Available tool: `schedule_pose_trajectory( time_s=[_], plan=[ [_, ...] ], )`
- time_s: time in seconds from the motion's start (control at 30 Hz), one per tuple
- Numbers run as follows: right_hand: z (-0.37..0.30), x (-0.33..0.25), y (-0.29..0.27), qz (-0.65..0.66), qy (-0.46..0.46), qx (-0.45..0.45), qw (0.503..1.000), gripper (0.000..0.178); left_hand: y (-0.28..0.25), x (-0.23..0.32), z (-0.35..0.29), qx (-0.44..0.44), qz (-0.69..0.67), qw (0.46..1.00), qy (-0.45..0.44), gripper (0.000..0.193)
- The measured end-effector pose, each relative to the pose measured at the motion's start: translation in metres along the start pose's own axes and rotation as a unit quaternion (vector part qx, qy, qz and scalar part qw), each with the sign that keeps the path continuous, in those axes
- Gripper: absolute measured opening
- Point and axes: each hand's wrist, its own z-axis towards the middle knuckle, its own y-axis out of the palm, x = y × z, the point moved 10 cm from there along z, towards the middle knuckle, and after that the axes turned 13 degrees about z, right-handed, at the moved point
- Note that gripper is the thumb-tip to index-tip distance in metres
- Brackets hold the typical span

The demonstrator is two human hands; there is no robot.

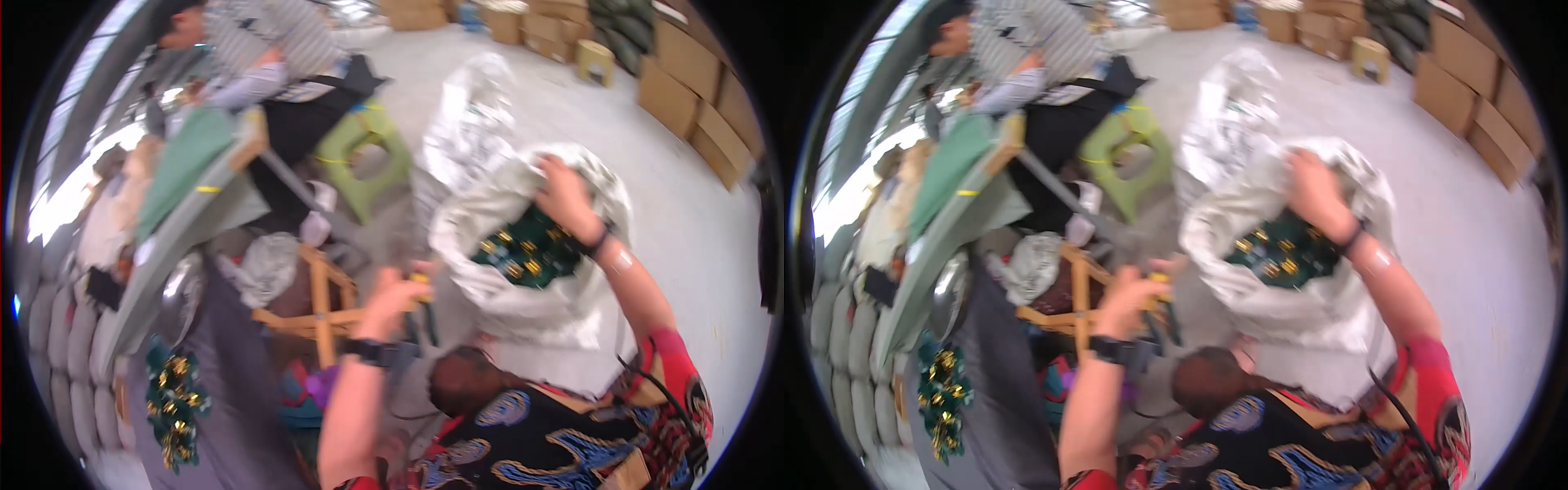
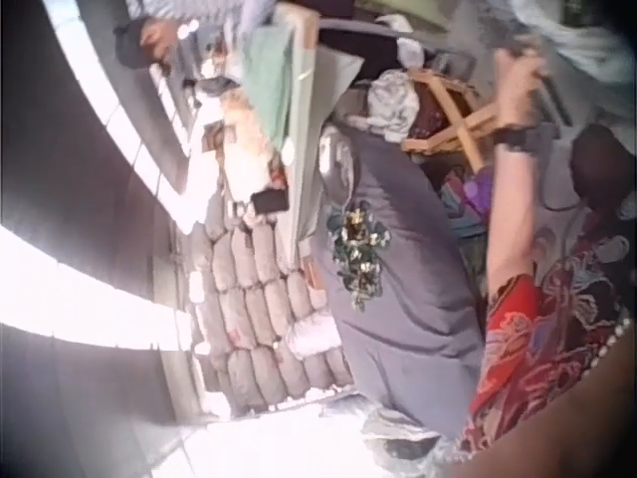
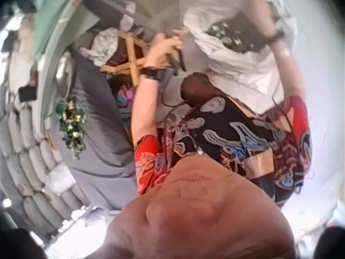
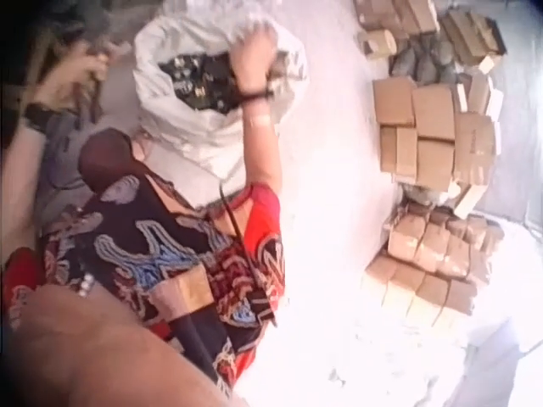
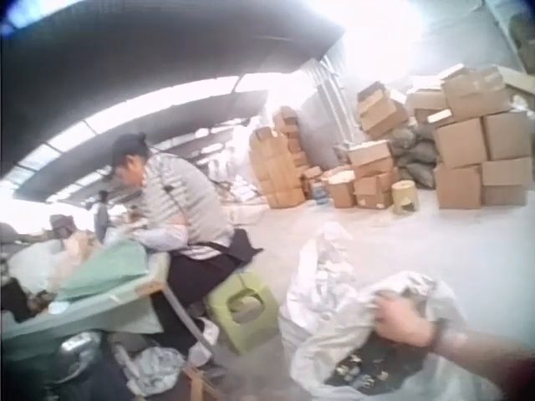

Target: Using pliers to assemble or crimp gold-colored components onto green plastic bases.

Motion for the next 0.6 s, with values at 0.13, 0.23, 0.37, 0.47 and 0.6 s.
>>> schedule_pose_trajectory(
  time_s=[0.13,0.23,0.37,0.47,0.6],
  plan=[
    [-0.068,0.048,-0.094,-0.228,0.067,0.12,0.964,0.067,0.072,-0.003,0.044,-0.025,0.037,0.998,0.055,0.034],
    [-0.096,0.087,-0.103,-0.321,0.167,0.073,0.93,0.093,0.082,-0.017,0.059,-0.06,-0.04,0.997,0.019,0.035],
    [-0.115,0.148,-0.1,-0.235,0.314,0.04,0.919,0.104,0.08,-0.033,0.088,-0.036,-0.037,0.997,-0.051,0.033],
    [-0.109,0.148,-0.089,-0.151,0.299,0.067,0.94,0.108,0.084,-0.044,0.097,-0.023,-0.069,0.994,-0.079,0.025],
    [-0.108,0.154,-0.066,-0.115,0.313,0.05,0.941,0.101,0.1,-0.075,0.11,-0.062,-0.126,0.983,-0.121,0.017]
  ],
)
